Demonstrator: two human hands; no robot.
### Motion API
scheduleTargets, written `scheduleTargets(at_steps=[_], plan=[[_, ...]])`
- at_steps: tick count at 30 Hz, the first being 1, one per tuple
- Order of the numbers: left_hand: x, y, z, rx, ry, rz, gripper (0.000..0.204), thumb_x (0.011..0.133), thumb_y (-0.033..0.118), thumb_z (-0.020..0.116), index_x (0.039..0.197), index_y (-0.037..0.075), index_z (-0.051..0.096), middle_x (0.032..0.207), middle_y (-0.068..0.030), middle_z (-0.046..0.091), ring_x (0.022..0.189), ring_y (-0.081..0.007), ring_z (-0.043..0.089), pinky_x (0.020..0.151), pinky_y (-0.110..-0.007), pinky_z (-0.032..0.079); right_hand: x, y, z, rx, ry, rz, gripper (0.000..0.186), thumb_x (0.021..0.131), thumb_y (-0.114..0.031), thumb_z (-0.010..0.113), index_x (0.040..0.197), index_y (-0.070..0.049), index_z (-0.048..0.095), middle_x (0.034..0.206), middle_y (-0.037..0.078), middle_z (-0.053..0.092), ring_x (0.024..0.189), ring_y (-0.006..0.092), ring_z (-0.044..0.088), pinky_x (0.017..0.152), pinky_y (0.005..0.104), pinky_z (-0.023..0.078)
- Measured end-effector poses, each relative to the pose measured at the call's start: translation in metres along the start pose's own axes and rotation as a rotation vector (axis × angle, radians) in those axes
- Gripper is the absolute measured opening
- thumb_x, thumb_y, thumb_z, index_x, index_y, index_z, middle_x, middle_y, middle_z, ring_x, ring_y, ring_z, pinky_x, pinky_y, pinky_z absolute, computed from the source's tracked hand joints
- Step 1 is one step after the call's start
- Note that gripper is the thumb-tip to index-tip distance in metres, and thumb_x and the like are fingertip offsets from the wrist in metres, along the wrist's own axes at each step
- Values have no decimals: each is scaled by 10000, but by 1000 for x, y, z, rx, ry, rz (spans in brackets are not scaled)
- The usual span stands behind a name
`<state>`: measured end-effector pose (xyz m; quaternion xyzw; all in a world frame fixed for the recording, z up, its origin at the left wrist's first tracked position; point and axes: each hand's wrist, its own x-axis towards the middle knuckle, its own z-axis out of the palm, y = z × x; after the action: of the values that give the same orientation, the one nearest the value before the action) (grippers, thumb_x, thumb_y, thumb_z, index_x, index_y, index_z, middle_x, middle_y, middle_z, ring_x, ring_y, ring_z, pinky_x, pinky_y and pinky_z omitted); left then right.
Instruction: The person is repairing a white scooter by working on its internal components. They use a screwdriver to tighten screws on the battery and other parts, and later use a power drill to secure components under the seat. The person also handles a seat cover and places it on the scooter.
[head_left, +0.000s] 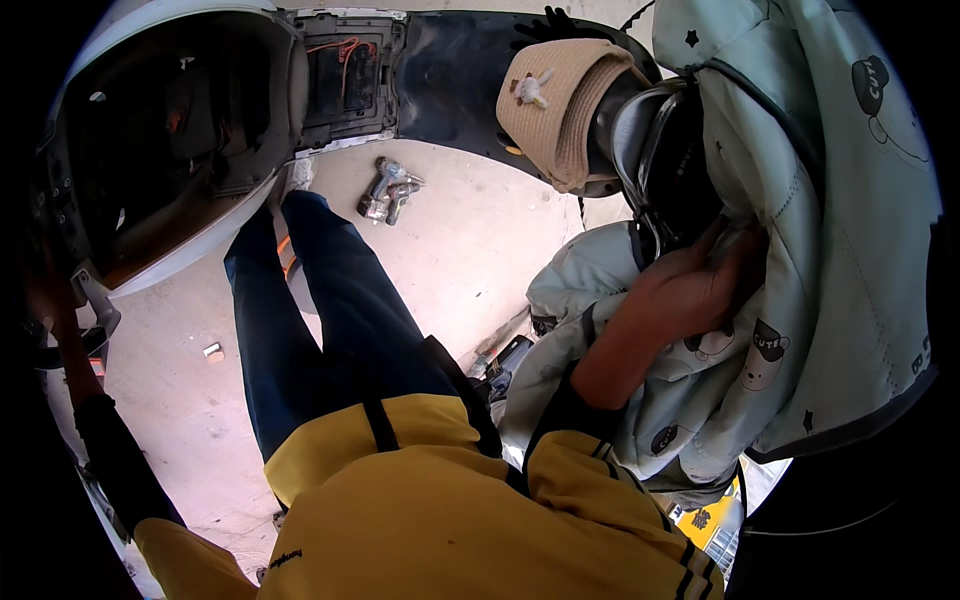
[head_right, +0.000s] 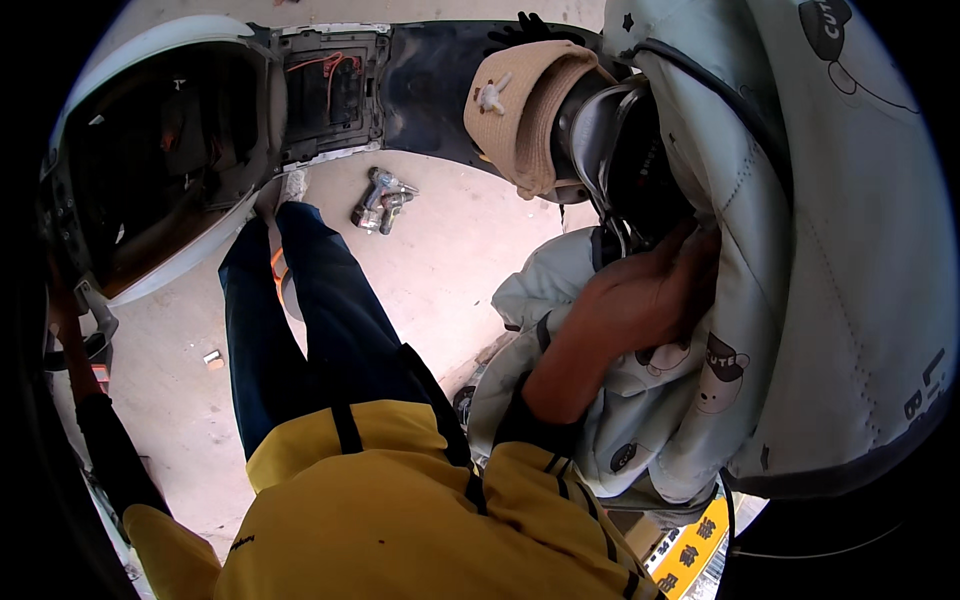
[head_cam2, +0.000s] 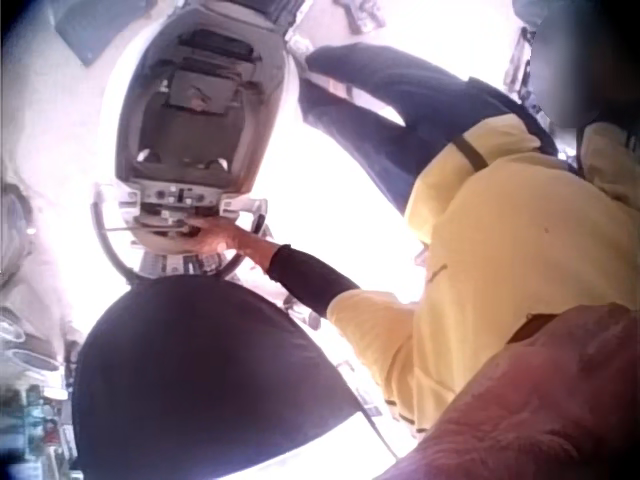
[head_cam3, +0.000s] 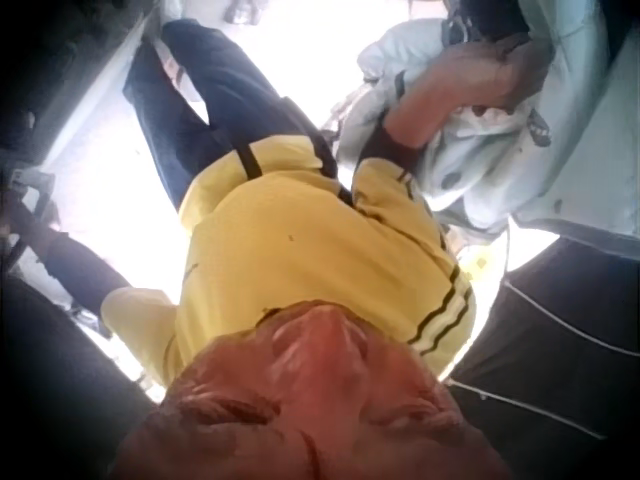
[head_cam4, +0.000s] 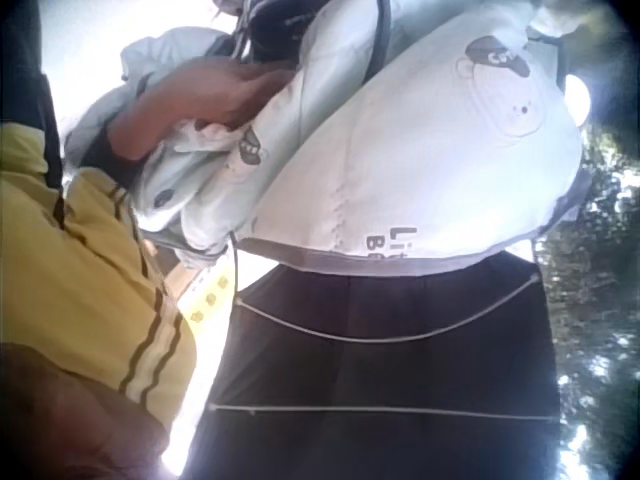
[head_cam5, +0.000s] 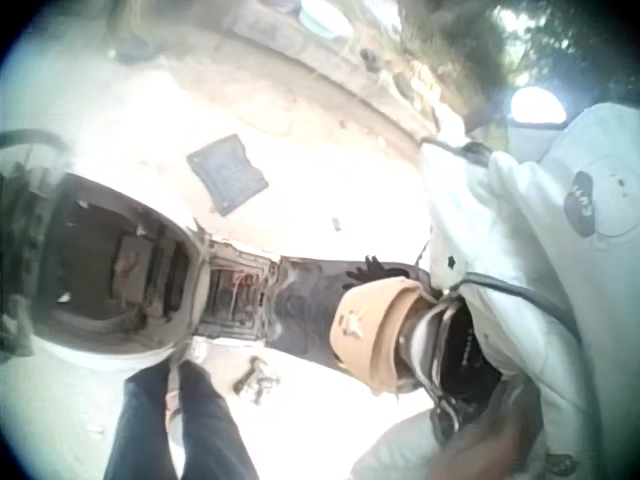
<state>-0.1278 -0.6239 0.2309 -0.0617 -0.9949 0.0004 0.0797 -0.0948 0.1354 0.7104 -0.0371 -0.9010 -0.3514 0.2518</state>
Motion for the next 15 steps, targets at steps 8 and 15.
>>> scheduleTargets(at_steps=[8, 15], plan=[[37, 63, -55, -135, 85, -146, 491, 1054, 292, 624, 1505, 112, 552, 1480, -142, 601, 1308, -278, 621, 1078, -377, 476, 11, -3, 24, 81, 99, 98, 209, 1010, 0, 558, 1160, 92, 670, 1208, 295, 643, 1143, 460, 623, 978, 513, 524], [65, 126, -91, -553, 99, -287, 607, 1025, 379, 668, 1526, 78, 506, 1453, -143, 620, 1269, -270, 645, 1016, -390, 531, -3, 3, 44, 138, 35, 93, 205, 1038, -66, 519, 1151, 51, 644, 1273, 276, 604, 1096, 483, 611, 966, 525, 506]])
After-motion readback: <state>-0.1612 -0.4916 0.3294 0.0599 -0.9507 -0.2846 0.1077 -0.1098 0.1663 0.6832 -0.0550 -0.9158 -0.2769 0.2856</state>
